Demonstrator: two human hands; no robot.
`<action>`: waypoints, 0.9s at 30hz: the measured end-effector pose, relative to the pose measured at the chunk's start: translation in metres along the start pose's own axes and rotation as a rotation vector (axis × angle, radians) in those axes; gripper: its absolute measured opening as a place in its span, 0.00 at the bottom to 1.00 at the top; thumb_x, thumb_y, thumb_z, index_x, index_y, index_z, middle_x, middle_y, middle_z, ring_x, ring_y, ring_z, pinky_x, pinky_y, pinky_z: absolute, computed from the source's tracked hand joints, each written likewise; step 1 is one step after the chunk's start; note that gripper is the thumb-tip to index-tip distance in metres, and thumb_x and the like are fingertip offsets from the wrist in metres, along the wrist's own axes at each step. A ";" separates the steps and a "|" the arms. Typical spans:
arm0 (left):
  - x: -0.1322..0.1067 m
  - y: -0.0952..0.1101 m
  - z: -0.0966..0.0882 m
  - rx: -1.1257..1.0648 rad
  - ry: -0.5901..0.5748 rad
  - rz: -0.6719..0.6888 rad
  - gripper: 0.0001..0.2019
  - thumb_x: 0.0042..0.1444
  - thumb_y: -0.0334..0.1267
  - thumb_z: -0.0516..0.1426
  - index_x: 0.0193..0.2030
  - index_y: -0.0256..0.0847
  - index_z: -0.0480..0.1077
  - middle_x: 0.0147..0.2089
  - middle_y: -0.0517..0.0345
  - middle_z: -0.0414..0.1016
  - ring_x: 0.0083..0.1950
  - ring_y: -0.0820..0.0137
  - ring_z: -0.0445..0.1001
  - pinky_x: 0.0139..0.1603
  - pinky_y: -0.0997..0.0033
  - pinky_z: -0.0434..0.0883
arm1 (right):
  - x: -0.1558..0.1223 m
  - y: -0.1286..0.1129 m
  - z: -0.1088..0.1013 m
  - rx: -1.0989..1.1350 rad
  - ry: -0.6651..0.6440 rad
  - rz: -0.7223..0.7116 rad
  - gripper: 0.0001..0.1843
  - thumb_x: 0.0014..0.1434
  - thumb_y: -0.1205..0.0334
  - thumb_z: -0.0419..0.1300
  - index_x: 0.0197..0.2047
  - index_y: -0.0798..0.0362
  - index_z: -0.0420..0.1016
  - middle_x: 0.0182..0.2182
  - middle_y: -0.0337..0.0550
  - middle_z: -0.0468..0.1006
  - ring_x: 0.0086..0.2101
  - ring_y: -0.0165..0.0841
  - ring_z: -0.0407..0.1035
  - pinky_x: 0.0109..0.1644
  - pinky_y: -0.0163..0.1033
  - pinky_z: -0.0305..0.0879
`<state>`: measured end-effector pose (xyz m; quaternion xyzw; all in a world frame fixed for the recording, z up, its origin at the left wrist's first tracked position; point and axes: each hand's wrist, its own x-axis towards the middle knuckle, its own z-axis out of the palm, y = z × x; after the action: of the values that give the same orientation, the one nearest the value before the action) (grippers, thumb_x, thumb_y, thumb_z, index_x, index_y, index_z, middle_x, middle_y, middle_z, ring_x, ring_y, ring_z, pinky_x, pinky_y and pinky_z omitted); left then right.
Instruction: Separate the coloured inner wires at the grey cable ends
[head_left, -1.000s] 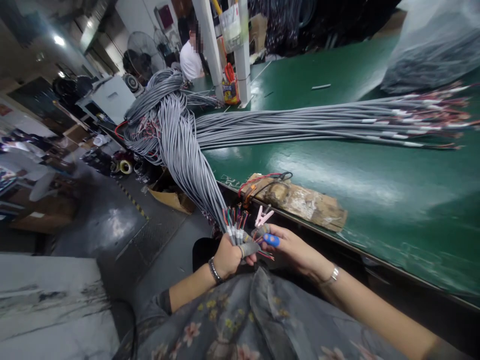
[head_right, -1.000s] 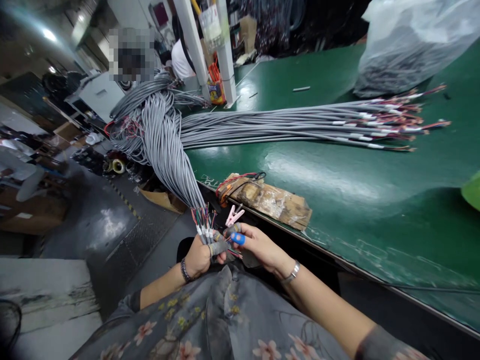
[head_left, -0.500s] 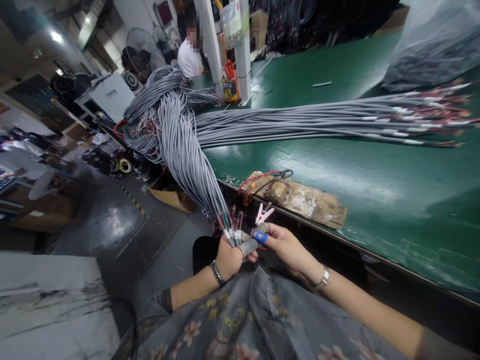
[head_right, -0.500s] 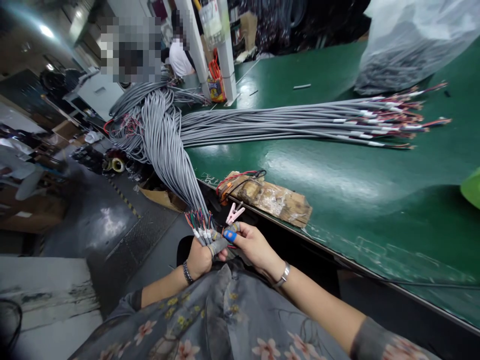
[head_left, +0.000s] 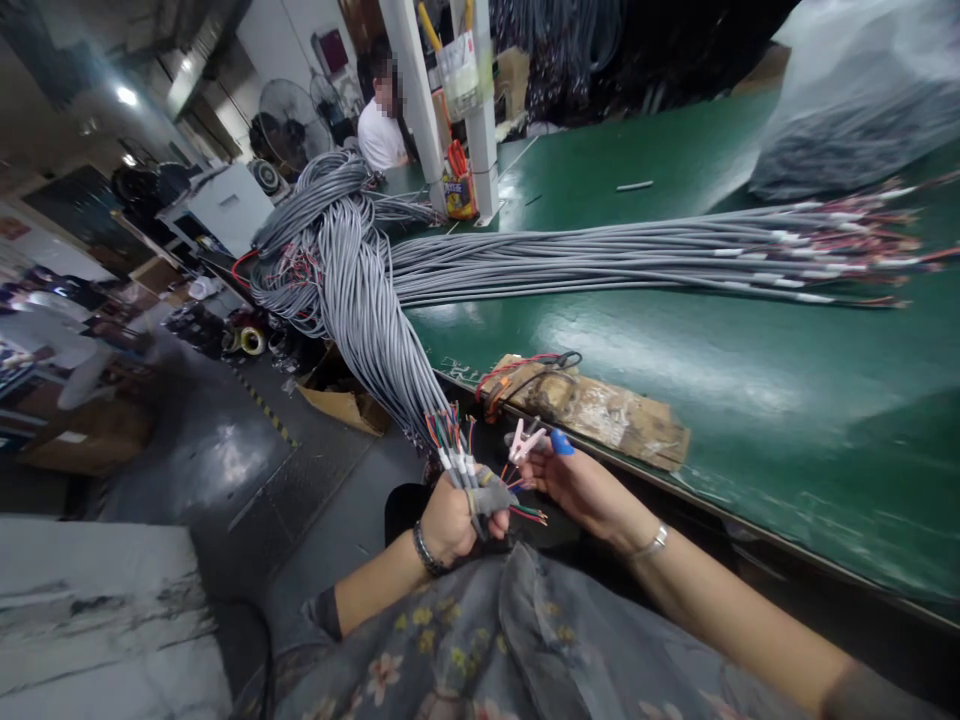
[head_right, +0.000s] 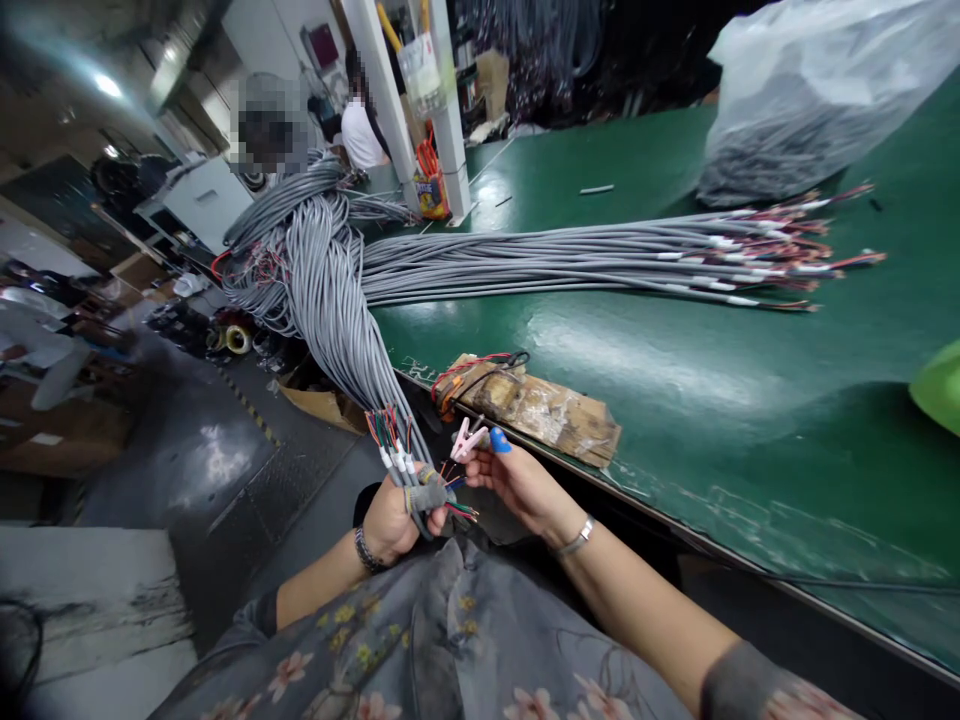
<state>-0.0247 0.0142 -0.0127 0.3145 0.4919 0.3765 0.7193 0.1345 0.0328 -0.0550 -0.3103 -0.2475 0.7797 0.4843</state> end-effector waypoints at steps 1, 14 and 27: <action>0.001 0.000 0.001 -0.001 -0.012 -0.007 0.15 0.29 0.41 0.67 0.16 0.35 0.66 0.11 0.60 0.66 0.10 0.78 0.61 0.12 0.79 0.57 | 0.002 0.000 0.003 -0.017 0.010 -0.031 0.24 0.43 0.38 0.66 0.31 0.51 0.79 0.27 0.41 0.77 0.27 0.30 0.67 0.34 0.36 0.65; 0.010 0.002 0.009 -0.020 -0.031 -0.068 0.15 0.27 0.41 0.66 0.16 0.36 0.65 0.11 0.60 0.66 0.10 0.78 0.60 0.12 0.79 0.55 | 0.012 0.006 0.018 -0.108 0.129 -0.178 0.29 0.47 0.31 0.58 0.31 0.51 0.78 0.27 0.42 0.77 0.28 0.34 0.68 0.35 0.40 0.66; 0.010 0.001 0.006 -0.023 -0.026 -0.057 0.14 0.29 0.41 0.65 0.18 0.36 0.66 0.11 0.61 0.66 0.11 0.78 0.60 0.12 0.79 0.55 | 0.010 0.011 0.015 -0.167 0.136 -0.205 0.29 0.47 0.30 0.57 0.28 0.49 0.77 0.26 0.42 0.77 0.28 0.35 0.67 0.37 0.42 0.65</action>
<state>-0.0167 0.0226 -0.0149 0.2967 0.4868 0.3573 0.7398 0.1138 0.0364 -0.0543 -0.3748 -0.3084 0.6798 0.5497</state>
